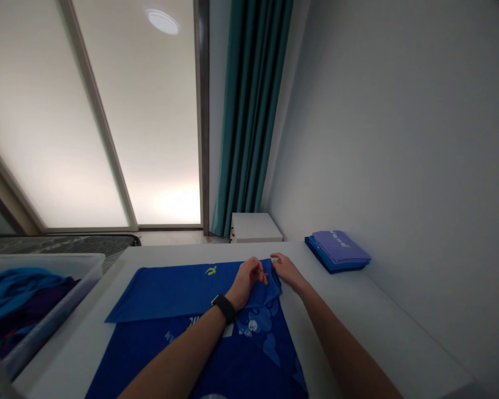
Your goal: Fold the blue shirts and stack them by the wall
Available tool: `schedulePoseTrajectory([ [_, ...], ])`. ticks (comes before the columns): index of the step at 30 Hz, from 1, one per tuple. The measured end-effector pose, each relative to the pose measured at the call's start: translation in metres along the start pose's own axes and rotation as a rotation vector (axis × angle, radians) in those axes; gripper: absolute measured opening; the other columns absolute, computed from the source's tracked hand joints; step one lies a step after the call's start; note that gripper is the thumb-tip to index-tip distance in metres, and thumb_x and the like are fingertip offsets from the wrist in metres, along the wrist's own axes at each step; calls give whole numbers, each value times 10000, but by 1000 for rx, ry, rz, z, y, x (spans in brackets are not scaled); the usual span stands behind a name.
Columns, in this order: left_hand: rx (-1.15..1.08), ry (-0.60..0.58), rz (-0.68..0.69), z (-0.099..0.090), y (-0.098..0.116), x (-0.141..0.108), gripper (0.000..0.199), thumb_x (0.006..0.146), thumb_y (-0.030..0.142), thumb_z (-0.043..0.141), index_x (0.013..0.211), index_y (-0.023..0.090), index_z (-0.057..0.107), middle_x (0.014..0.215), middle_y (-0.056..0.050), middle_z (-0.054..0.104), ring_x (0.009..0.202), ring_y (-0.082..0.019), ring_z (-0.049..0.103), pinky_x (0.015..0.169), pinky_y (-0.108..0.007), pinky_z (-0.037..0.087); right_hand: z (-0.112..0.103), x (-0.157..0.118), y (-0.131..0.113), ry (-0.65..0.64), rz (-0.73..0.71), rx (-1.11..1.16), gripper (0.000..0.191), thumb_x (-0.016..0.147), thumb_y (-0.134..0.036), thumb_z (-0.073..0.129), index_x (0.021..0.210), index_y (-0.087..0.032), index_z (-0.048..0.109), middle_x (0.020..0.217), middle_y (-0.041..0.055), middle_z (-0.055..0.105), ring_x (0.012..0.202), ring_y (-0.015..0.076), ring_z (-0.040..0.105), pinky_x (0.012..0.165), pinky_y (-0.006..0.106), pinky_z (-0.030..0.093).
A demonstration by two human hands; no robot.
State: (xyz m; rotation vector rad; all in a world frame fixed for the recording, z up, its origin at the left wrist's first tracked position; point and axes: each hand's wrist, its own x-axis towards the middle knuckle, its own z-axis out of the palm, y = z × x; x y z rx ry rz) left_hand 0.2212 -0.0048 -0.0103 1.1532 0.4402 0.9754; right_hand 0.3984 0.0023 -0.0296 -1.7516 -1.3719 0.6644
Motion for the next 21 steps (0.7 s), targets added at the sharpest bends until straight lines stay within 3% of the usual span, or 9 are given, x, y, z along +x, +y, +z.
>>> schedulePoseTrajectory([
  [3,79,-98,-26,6,7,-3,325,868,476,406,705,202,470,499,64,444,502,-149,561,625,-297,453,-3,3,1,-24,13,-1,346,771,-168,453,1049,-164,658,740,17,686,657,149,618,648,249,467],
  [6,471,-223,52,12,12,-11,292,875,373,406,643,202,452,493,58,438,464,-115,474,546,-248,387,-5,8,0,-53,20,-10,348,752,-158,471,1038,-150,669,686,8,674,608,147,599,613,247,458],
  [10,1185,-549,442,23,7,-26,195,799,230,497,609,195,477,556,19,562,506,-122,501,584,-269,375,-5,15,-4,-75,-1,-34,353,722,-106,479,1005,-144,686,701,14,677,629,141,599,617,234,447],
  [13,1470,-734,698,29,-5,-33,166,782,246,543,624,197,528,570,-20,627,499,-149,551,615,-318,405,-2,18,-5,-91,-16,-58,335,728,-100,487,993,-136,689,711,20,673,618,137,592,591,228,434],
  [16,1550,-754,777,30,-13,-35,181,796,279,545,635,198,557,557,-34,637,495,-163,576,592,-330,407,2,20,-5,-103,-39,-86,312,756,-137,507,1014,-133,684,660,5,645,566,133,562,553,227,412],
  [21,1595,-760,752,29,-12,-35,168,786,285,559,644,199,577,565,-28,651,485,-159,573,576,-330,405,9,22,-4,-73,-118,-156,307,766,-126,507,1010,-176,687,650,-22,612,604,135,554,623,233,421],
])
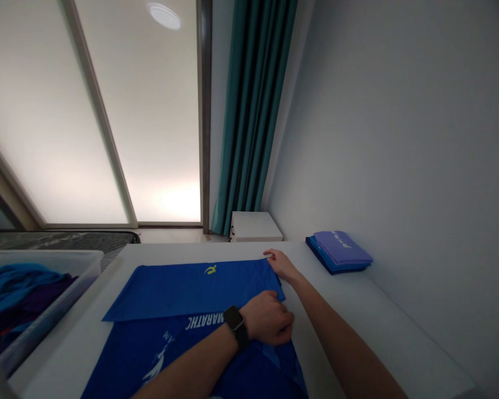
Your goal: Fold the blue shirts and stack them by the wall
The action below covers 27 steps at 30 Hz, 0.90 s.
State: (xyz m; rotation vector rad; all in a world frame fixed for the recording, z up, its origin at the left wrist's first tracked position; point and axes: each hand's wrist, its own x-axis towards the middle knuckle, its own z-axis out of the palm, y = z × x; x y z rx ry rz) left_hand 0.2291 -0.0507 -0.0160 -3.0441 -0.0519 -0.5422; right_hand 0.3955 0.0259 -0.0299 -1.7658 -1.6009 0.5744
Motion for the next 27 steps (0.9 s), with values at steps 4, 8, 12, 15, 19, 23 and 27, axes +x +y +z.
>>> schedulePoseTrajectory([
  [4,-5,-9,-16,1,1,-1,162,783,291,563,651,200,586,581,-29,666,487,-157,574,588,-327,412,2,2,3,59,-26,-76,314,810,-130,470,1042,-197,671,761,9,651,705,159,588,713,262,430],
  [8,-15,-4,-33,4,1,-1,161,786,297,559,660,201,588,591,-28,672,491,-156,574,599,-323,420,4,2,4,102,-22,-171,276,865,-161,450,1059,-201,642,857,43,672,787,184,609,746,281,417],
  [12,-6,-6,-38,4,1,-1,173,795,305,555,661,200,588,583,-24,669,492,-163,581,583,-319,415,9,-3,4,117,-36,-287,226,921,-222,434,1040,-214,626,994,77,666,903,206,602,771,293,396],
  [15,-10,-16,-44,2,1,-1,174,803,304,554,670,198,593,592,-23,672,496,-163,583,585,-317,421,11,-6,4,114,-48,-356,243,958,-261,393,1006,-221,627,1050,91,651,927,209,595,771,295,387],
  [19,-8,-34,-53,2,1,-1,173,806,314,555,687,198,603,607,-21,677,503,-162,589,605,-318,444,6,-6,4,88,-62,-408,256,965,-256,381,1017,-210,628,1045,92,655,933,204,599,789,290,388],
  [23,-2,-37,-59,1,1,-1,187,815,319,538,687,195,595,606,-20,677,515,-164,607,601,-314,449,-2,-10,4,44,-94,-436,280,954,-247,402,1146,-185,596,1118,84,641,963,180,592,862,274,385],
  [27,-5,-43,-73,1,1,-1,187,816,320,536,689,194,590,612,-20,678,525,-162,612,607,-308,450,-5,-26,2,24,-106,-489,343,949,-285,409,1235,-178,565,1150,102,612,1038,217,544,924,317,364],
])
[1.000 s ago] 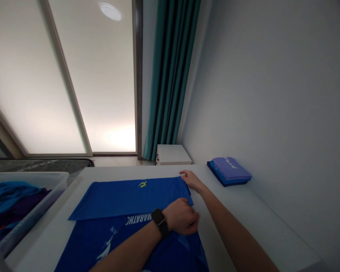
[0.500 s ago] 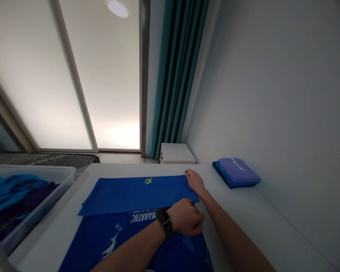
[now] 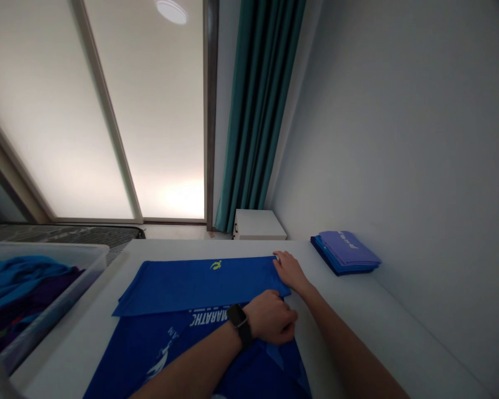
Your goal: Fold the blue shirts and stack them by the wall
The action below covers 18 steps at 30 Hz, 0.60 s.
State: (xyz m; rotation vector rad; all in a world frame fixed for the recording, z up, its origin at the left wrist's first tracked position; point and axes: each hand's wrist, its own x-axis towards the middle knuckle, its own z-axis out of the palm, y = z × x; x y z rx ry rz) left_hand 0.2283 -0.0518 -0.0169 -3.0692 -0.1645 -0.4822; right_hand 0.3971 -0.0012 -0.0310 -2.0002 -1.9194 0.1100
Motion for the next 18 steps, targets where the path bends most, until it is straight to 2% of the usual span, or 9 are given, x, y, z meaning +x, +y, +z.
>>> schedulePoseTrajectory([
  [4,3,-8,-5,0,0,0,186,814,320,536,688,195,592,607,-23,673,537,-168,615,615,-308,450,-2,-19,-1,16,-27,-120,388,964,-321,371,1298,-230,545,1185,104,585,1102,264,491,940,383,354],
  [8,1,-3,6,1,0,0,175,815,315,543,696,197,593,612,-22,671,544,-172,614,609,-310,450,0,-27,3,3,-14,-123,423,980,-347,316,1339,-261,521,1262,99,561,1139,256,494,956,413,372],
  [13,6,0,20,2,-1,0,161,804,312,561,695,196,589,616,-16,674,548,-175,617,605,-313,449,6,-35,10,-2,-65,-10,517,981,-379,260,1450,-206,395,1527,61,354,1399,215,290,1107,397,283],
  [18,34,-26,19,-2,-1,2,204,823,324,545,672,194,586,614,-18,674,544,-177,613,598,-316,446,11,-41,13,-121,-128,-69,572,983,-411,213,1491,-174,327,1557,69,293,1440,205,226,1153,403,217],
])
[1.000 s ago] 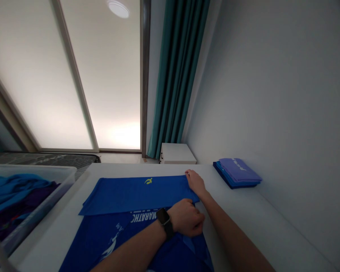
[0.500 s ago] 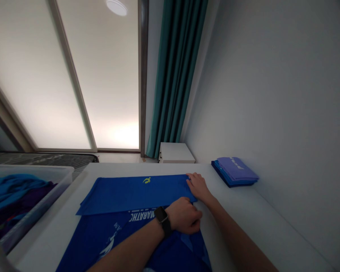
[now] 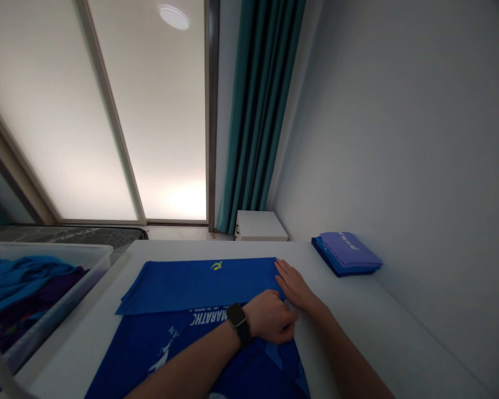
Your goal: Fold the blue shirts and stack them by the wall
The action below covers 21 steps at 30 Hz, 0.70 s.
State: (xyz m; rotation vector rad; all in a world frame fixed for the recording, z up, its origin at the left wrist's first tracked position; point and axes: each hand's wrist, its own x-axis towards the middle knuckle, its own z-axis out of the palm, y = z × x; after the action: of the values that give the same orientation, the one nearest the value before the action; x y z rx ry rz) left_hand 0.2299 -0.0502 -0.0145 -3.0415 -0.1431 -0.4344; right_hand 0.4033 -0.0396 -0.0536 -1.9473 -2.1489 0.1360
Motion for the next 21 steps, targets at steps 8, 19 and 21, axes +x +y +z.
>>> schedulePoseTrajectory([
  [8,-1,3,-207,-44,-15,-15,143,889,291,510,904,187,607,906,-56,680,851,-201,633,765,-324,470,7,2,5,-54,-30,-87,595,985,-450,165,1510,-196,283,1557,84,276,1437,214,239,1157,446,195],
  [19,179,-7,-979,-94,-85,-205,360,934,283,417,1266,216,540,1199,-96,590,1115,-259,538,946,-403,416,3,3,1,-101,52,-24,622,972,-462,166,1500,-162,303,1561,78,270,1441,211,222,1177,443,160],
  [21,250,-5,-1105,-100,-87,-233,346,933,289,406,1220,192,571,1132,-109,612,1085,-273,555,928,-405,418,3,3,1,-99,53,-18,619,971,-455,176,1493,-155,320,1556,85,281,1441,219,222,1176,452,165],
])
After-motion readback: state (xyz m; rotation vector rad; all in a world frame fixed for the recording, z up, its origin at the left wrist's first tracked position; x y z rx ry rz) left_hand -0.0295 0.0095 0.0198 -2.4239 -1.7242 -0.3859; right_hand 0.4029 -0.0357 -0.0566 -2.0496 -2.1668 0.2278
